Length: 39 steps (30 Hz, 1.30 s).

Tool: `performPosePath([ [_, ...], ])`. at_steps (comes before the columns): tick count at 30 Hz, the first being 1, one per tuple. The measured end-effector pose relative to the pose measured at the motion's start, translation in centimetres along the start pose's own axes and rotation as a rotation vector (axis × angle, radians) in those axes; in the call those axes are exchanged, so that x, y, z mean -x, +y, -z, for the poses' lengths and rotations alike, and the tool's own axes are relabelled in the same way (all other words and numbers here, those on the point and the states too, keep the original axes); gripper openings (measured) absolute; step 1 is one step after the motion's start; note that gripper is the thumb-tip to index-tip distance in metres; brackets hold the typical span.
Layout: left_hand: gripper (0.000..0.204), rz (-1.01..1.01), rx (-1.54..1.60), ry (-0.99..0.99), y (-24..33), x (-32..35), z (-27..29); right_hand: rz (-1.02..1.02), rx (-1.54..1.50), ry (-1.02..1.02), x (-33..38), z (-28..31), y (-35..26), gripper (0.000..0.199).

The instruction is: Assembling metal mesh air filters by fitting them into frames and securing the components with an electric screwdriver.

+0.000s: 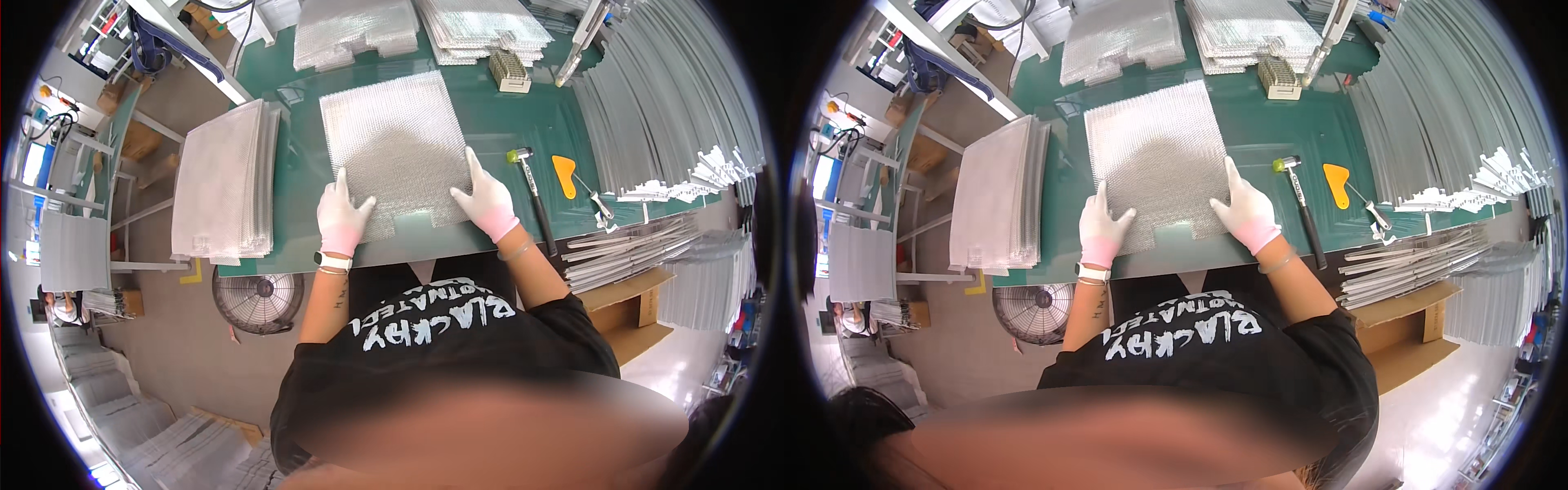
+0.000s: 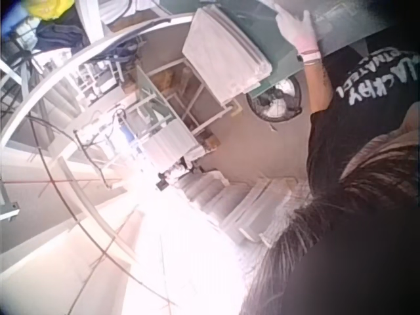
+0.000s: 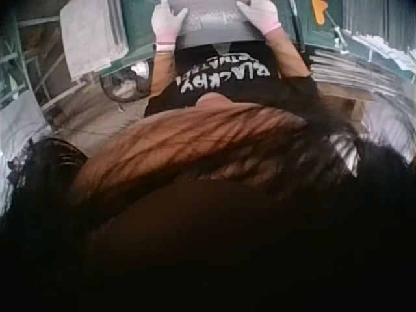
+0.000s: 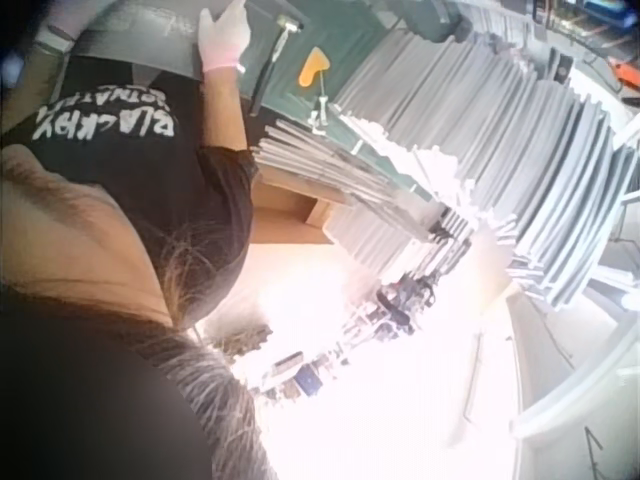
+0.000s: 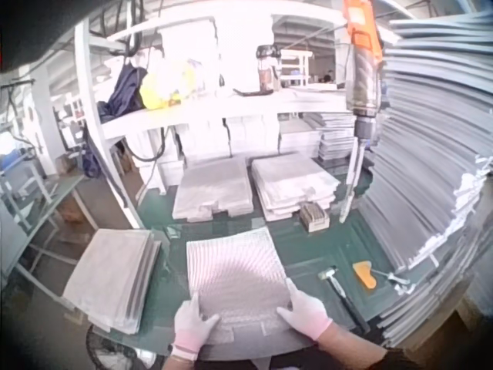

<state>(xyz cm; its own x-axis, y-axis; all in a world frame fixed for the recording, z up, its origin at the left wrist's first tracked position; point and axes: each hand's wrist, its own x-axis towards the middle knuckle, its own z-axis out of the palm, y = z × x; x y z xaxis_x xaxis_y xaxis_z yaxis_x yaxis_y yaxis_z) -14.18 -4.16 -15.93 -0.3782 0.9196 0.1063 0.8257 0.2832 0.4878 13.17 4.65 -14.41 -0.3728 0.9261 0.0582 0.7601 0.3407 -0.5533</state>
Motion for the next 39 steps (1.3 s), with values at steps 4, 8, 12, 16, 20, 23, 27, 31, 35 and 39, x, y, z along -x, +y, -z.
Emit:
performPosePath([
  [4, 0.085, -0.032, -0.027, 0.005, -0.9, -0.2, -0.9, 0.077, 0.030, 0.001, -0.1, -1.5, 2.0, 0.077],
  [8, 0.084, -0.009, -0.012, -0.017, -0.8, -0.2, -0.7, 0.060, 0.017, -0.026, -0.2, -1.1, 2.0, 0.073],
  [12, 0.085, -0.004, -0.036, -0.018, -0.8, -0.5, -0.7, 0.082, 0.056, -0.063, -0.8, -1.3, 2.6, 0.073],
  [16, 0.085, 0.140, 0.018, -0.139, 0.8, -1.4, 0.9, 0.027, 0.155, -0.195, -1.8, -0.1, 2.1, 0.068],
  [20, 0.083, -0.114, -0.293, -0.097, 0.2, -3.0, 1.7, 0.164, 0.232, -0.314, -4.8, 3.0, 2.5, 0.053],
  [23, 0.083, -0.270, -0.283, -0.251, -2.2, -3.7, 0.9, 0.219, 0.256, 0.122, -11.8, 4.9, 5.9, 0.030],
  [27, 0.079, -0.262, -0.273, -0.297, -0.9, -1.6, 1.1, -0.071, 0.404, 0.372, -19.2, 6.6, 14.6, 0.038],
  [31, 0.079, -0.189, -0.297, -0.313, 0.6, 2.0, 1.8, -0.148, 0.494, 0.268, -20.0, 6.5, 15.0, 0.053],
  [35, 0.078, -0.215, -0.310, -0.260, 2.1, 4.0, 2.4, 0.017, 0.709, 0.383, -18.1, 6.9, 13.8, 0.062],
  [39, 0.075, -0.276, -0.252, 0.012, 2.0, 5.6, 2.8, -0.019, 0.614, 0.110, -17.6, 6.1, 14.8, 0.046],
])
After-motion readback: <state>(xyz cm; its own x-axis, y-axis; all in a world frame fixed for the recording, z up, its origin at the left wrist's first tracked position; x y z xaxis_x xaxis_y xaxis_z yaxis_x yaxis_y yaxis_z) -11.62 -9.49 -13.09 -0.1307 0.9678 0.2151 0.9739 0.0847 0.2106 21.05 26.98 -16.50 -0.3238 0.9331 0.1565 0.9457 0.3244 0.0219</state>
